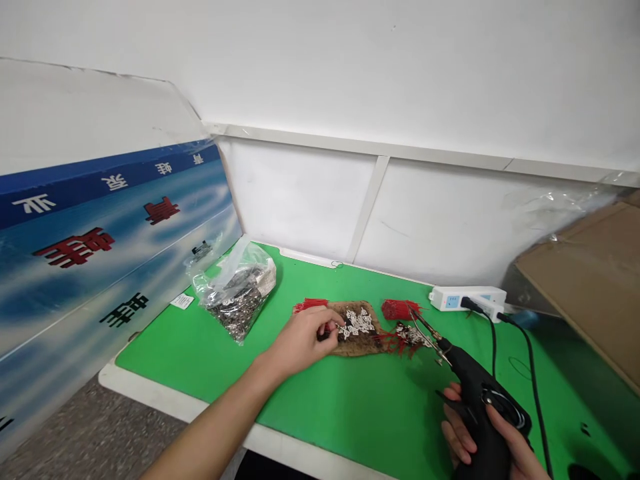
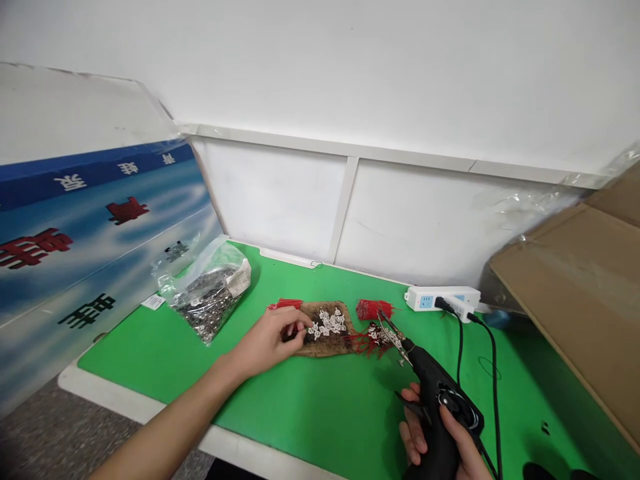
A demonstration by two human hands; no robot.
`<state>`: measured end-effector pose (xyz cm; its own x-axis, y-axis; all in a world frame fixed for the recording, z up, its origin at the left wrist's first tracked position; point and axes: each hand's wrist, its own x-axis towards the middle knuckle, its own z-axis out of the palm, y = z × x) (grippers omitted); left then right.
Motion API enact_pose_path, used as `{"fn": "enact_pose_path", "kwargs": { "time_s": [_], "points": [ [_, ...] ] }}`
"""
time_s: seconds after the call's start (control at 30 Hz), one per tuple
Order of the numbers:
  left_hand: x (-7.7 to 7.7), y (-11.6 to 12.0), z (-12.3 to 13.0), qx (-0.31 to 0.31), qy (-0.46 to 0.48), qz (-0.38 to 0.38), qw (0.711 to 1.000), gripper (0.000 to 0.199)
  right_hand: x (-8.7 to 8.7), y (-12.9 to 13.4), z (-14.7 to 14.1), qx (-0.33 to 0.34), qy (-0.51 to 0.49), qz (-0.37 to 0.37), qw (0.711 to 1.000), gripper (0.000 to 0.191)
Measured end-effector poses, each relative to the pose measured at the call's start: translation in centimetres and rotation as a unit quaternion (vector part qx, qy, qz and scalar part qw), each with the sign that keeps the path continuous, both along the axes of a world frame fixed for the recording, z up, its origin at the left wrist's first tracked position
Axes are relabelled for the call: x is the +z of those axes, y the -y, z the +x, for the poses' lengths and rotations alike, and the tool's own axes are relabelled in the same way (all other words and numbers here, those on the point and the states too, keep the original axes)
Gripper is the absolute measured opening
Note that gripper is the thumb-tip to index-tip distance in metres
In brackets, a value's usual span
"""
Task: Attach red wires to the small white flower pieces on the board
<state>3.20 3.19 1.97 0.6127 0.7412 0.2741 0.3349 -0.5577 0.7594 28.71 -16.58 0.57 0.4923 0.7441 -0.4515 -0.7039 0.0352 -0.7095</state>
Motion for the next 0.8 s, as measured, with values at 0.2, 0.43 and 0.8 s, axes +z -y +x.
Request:
{"fn": "enact_pose_path", "kwargs": {
  "time_s": [0.2,0.43,0.8],
  "points": [
    [0.14,0.17,-0.39,-0.034,0.007,-0.055,0.998,0.009,-0.11,0.25,-0.15,-0.008,-0.004,0.009,1.000,0.046],
    [-0.54,0.02,-0.77,-0.004,-0.049,0.008,0.999,0.008,-0.33,-0.02,0.12,0.001,0.006,0.003,1.000,0.047],
    [0.11,0.34,-0.50,0.031,-0.124,0.025,0.991,0.008,-0.18,0.02,-0.12,0.002,-0.005,0.009,1.000,0.046]
  ]
}}
